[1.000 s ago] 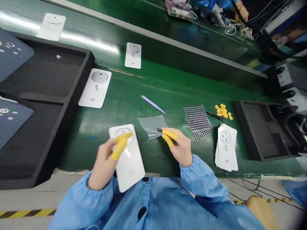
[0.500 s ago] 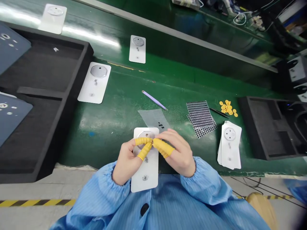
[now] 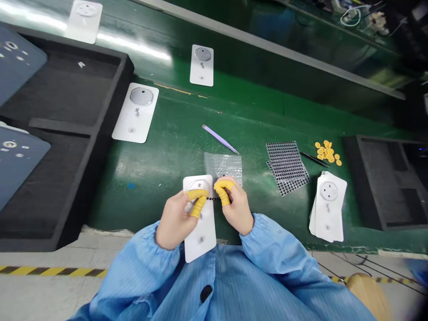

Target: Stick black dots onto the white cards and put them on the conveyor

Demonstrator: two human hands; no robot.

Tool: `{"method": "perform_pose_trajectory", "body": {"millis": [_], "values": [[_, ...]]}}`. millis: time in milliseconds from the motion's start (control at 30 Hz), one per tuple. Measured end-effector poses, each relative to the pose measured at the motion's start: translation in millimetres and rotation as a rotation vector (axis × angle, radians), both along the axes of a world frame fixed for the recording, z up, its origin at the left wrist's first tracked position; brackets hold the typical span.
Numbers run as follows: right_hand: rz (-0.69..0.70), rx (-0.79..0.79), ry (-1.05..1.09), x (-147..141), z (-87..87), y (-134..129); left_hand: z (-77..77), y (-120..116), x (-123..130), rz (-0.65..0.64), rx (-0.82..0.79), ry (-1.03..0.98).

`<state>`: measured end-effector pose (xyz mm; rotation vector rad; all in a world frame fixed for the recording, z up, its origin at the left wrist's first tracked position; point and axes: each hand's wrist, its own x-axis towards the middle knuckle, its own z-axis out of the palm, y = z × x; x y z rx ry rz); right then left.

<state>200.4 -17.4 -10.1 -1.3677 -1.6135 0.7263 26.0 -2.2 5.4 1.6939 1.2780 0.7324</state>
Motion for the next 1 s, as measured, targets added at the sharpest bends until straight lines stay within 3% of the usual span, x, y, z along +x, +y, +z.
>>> {"method": "perform_pose_trajectory", "body": {"millis": [67, 167, 267, 333, 433, 533, 733, 1000], "values": [[-0.003, 0.015, 0.009, 1, -0.9, 0, 4.9, 2, -21, -0.001, -0.13, -0.034], [0.003, 0.104, -0.011, 2, 7.2, 0, 24.0, -1, -46, 0.156, -0.244, -0.189], [-0.021, 0.206, -0.056, -2, 27.5, 2, 45.7, -7, -43, 0.39, -0.283, -0.366], [-0.04, 0.285, -0.092, -8, 43.0, 5, 54.5, -10, -29, 0.446, -0.289, -0.427], [0.008, 0.348, -0.141, -16, 57.5, 9, 57.9, -14, -6, 0.4, -0.228, -0.443], [0.107, 0.31, -0.164, -14, 58.9, 8, 56.2, -18, 7, 0.357, -0.14, -0.443], [0.183, 0.394, -0.367, -3, 55.1, -5, 55.1, -22, 8, 0.325, -0.089, -0.456], [0.199, 0.367, -0.346, 0, 52.1, -2, 53.3, -23, 10, 0.249, -0.073, -0.413]]}}
